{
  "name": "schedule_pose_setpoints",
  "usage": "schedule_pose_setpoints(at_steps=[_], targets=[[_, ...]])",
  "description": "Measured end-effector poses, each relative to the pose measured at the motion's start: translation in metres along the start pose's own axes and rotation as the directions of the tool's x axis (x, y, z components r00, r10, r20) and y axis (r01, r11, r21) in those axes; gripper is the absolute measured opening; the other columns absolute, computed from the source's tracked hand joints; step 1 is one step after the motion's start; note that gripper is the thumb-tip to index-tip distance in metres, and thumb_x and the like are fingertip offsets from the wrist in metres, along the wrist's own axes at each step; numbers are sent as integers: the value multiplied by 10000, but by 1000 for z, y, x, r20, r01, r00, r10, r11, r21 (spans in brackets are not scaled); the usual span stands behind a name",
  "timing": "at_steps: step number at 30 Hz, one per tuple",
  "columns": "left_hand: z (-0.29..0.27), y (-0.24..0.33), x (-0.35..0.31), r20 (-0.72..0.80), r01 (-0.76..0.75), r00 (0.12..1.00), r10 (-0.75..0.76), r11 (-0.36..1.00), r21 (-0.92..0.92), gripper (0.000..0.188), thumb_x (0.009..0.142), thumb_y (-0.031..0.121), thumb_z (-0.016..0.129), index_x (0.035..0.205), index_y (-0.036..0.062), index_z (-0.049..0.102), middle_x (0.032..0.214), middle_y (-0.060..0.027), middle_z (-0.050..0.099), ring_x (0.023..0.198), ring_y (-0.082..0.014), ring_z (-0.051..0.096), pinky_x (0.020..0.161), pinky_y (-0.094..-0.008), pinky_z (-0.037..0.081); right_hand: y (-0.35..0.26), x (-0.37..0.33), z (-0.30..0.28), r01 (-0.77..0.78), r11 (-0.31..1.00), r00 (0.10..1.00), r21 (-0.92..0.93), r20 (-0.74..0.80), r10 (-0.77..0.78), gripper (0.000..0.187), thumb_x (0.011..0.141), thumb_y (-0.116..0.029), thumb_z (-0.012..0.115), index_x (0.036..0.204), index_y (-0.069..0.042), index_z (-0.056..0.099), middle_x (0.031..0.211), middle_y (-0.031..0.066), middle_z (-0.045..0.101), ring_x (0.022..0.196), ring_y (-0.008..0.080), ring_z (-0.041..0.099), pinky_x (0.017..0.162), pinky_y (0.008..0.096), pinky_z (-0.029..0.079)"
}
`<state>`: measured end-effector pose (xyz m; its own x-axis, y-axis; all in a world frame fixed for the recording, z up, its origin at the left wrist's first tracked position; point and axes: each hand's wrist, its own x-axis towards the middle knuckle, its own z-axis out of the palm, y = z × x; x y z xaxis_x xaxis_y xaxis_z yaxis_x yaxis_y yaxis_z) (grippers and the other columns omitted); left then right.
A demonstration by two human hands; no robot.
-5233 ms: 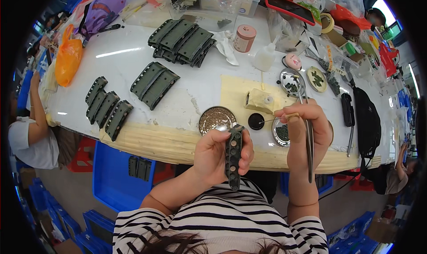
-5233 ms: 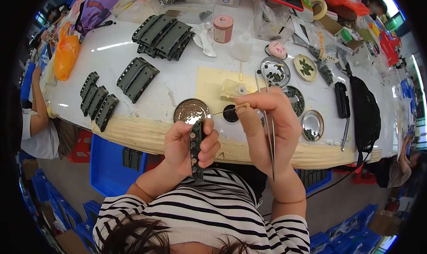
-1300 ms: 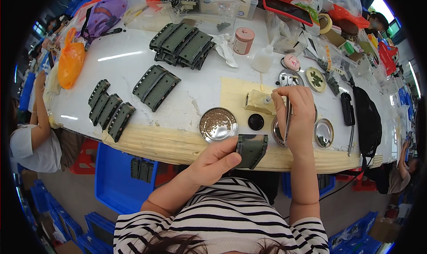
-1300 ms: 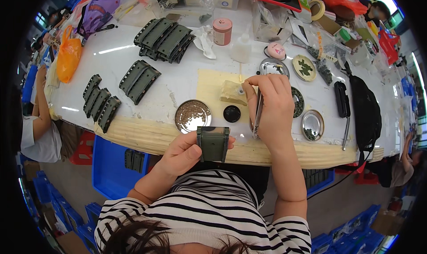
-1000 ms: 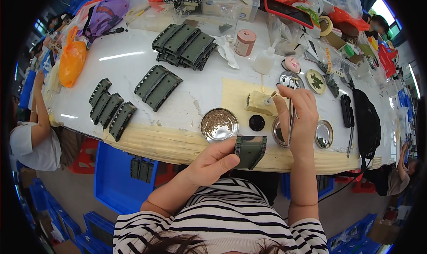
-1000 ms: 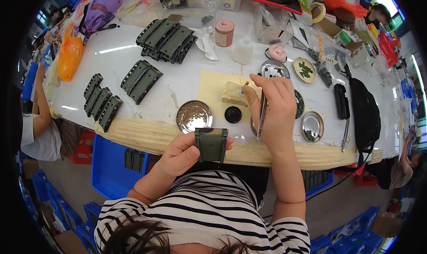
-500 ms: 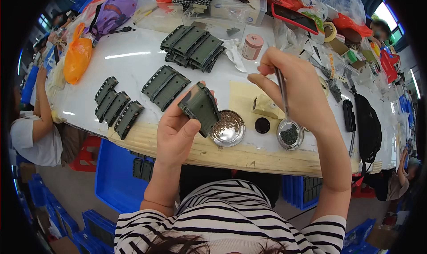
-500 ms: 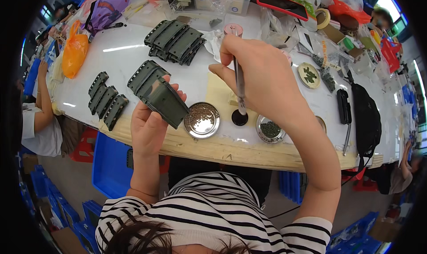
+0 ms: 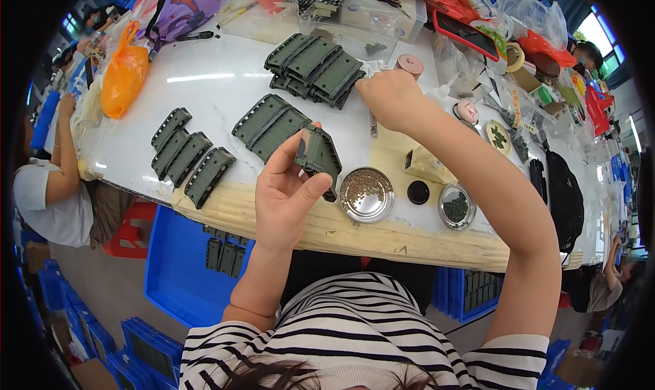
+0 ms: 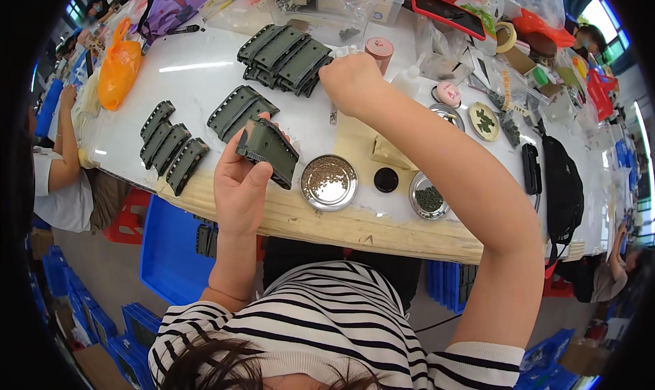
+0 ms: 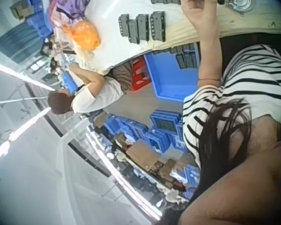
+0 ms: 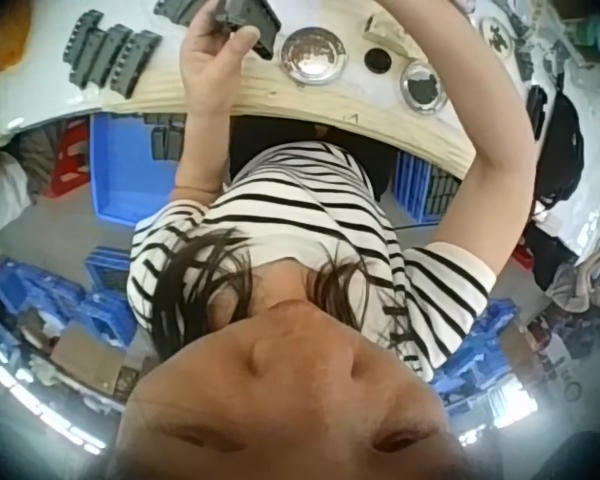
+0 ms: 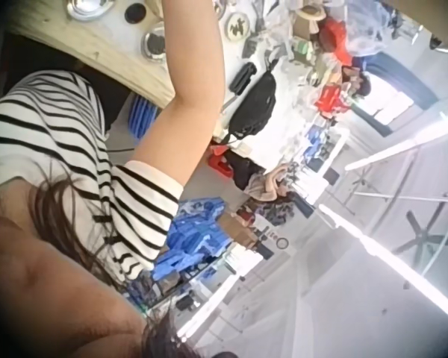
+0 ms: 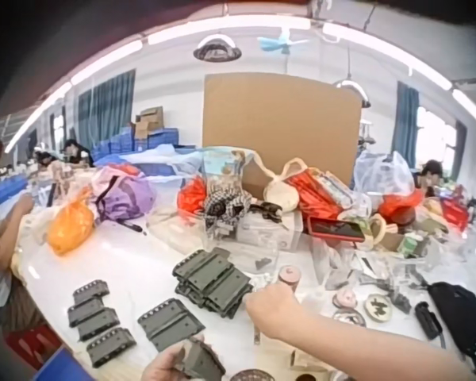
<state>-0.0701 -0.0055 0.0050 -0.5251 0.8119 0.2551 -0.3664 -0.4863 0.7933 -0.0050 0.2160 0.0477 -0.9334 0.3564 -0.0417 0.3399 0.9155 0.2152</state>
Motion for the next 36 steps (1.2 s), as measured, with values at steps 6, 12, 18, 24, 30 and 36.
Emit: schedule_pose_setpoints(at_steps=[6,12,18,24,30,36], targets=[[1,3,1,8,-1,1000,1,999,44,606,792,-7,709,1324,-43,422,1345,-115,465,1147,-157,495,977,-311,411,-1,-22,-28,44,935,944,353,-320,76,157,710,-54,639,851,-58,569,767,91,641,798,289,617,701,382,485],[3,2,3,67,-106,993,101,992,67,618,772,77,752,1287,-34,428,1384,-159,430,1154,-176,503,978,-315,420,-22,-53,-58,334,567,797,753,-546,256,146,731,-13,596,809,-44,476,717,60,586,747,204,580,755,326,471],[13,5,0,169,-24,985,33,998,-57,633,767,142,767,1265,-16,410,1380,-225,414,1132,-209,543,961,-341,455,-55,-98,-82,608,-211,723,765,-424,545,180,853,41,459,927,-77,346,788,62,448,831,253,616,739,310,491],[14,9,-9,249,-28,969,11,998,63,642,726,50,782,1251,-10,418,1228,-182,558,1132,-219,549,976,-346,414,-75,-155,-89,491,151,678,858,-485,552,285,786,89,591,904,-89,402,840,88,540,600,95,486,520,203,410],[25,7,-14,341,-3,938,-65,981,193,647,717,132,785,1240,-25,439,1211,-203,568,1120,-223,555,978,-349,417,-90,-176,-50,479,570,668,668,-698,257,259,654,49,742,782,-56,544,856,116,646,694,211,590,584,274,478],[27,6,-12,467,-50,879,-95,956,290,604,717,38,769,1249,-5,486,1213,-129,590,1102,-189,567,964,-331,431,-78,-175,-43,558,659,634,505,-772,55,209,622,-35,696,774,-45,553,904,106,636,755,221,585,604,289,492]])
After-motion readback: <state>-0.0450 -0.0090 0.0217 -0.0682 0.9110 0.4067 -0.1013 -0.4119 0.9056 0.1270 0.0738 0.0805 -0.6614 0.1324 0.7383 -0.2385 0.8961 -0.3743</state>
